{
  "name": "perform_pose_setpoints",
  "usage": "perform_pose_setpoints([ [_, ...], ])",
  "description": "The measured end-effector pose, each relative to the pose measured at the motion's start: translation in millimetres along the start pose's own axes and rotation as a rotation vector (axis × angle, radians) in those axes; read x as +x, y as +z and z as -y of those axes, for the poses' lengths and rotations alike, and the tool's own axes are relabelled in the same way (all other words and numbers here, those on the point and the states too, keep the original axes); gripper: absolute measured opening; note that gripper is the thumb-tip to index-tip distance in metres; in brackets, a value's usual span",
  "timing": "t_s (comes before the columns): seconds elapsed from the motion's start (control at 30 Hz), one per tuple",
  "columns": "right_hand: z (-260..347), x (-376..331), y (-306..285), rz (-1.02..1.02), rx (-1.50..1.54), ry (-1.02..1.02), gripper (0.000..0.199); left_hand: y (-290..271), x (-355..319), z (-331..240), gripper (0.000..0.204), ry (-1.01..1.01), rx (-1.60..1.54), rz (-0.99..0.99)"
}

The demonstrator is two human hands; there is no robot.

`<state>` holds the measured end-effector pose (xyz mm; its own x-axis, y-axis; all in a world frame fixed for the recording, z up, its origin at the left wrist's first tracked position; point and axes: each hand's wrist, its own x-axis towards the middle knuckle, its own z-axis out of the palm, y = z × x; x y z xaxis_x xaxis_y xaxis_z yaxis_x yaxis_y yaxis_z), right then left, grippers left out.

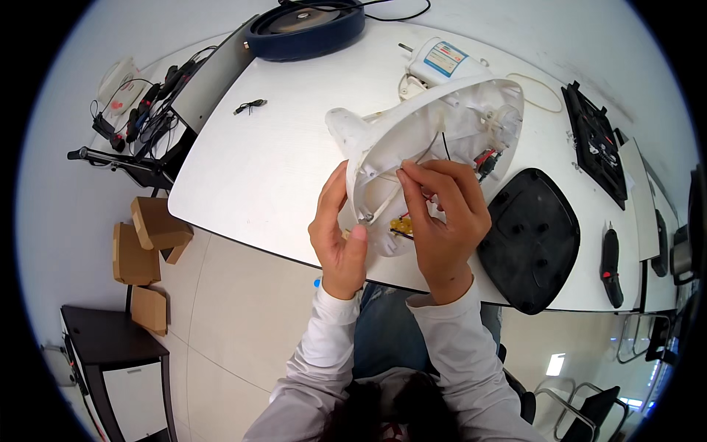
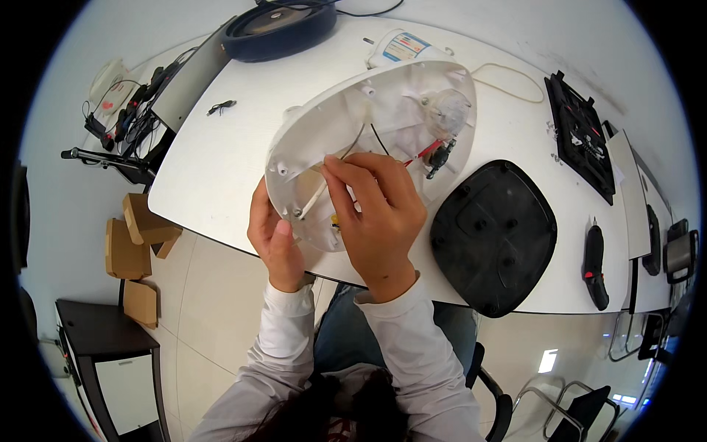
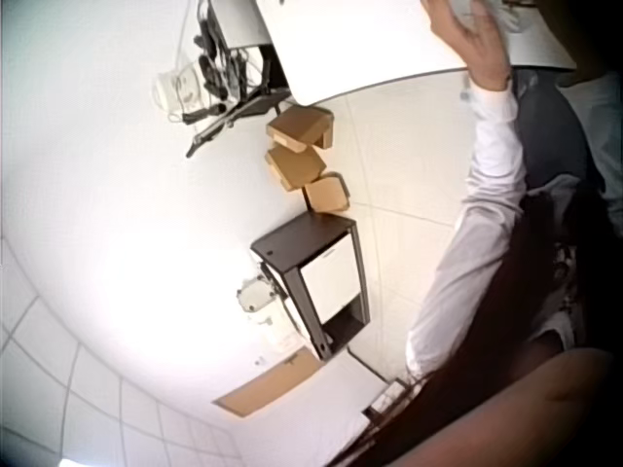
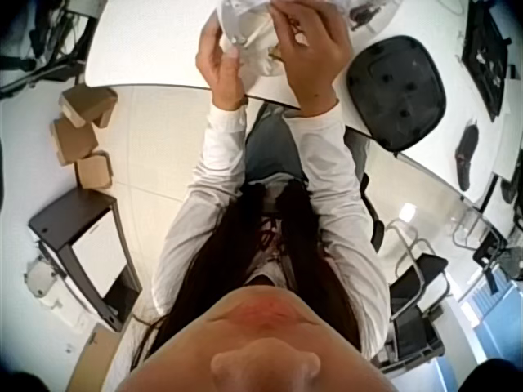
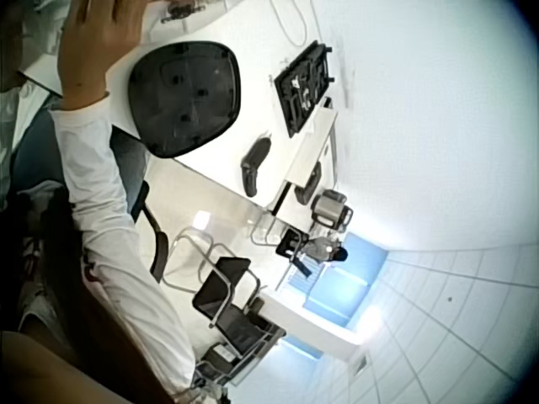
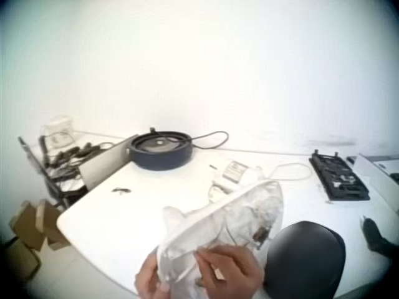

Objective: The person assembles a small white appliance by connecting internal wires, placing a black base cover, and securing it with screws using a power drill. The task involves handling wires, a base cover, and screws on a white table.

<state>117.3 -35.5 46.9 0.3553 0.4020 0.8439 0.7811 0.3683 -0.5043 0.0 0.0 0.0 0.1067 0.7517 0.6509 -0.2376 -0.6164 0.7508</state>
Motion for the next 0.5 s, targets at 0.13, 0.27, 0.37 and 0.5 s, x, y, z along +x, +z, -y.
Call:
perform_pose_setpoints([
  [0.13, 0, 2, -3, 0.016, -0.008, -0.005, 0.018, 4, 1, -5, 0.068, 0.017, 0.012, -0.002],
  [0.27, 5, 5, -7, 0.006, 0.058, 0.065, 0.017, 7, 1, -10, 0.067, -0.065, -0.005, -0.040],
  [0.37, 8, 4, -15, -0.008, 0.078, 0.125, 0.018, 5, 1, -8, 0.068, -0.051, 0.012, -0.038],
  [0.5, 15, -10, -32, 0.136, 0.141, 0.161, 0.019, 3, 0, -6, 0.068, -0.069, -0.003, -0.049],
])
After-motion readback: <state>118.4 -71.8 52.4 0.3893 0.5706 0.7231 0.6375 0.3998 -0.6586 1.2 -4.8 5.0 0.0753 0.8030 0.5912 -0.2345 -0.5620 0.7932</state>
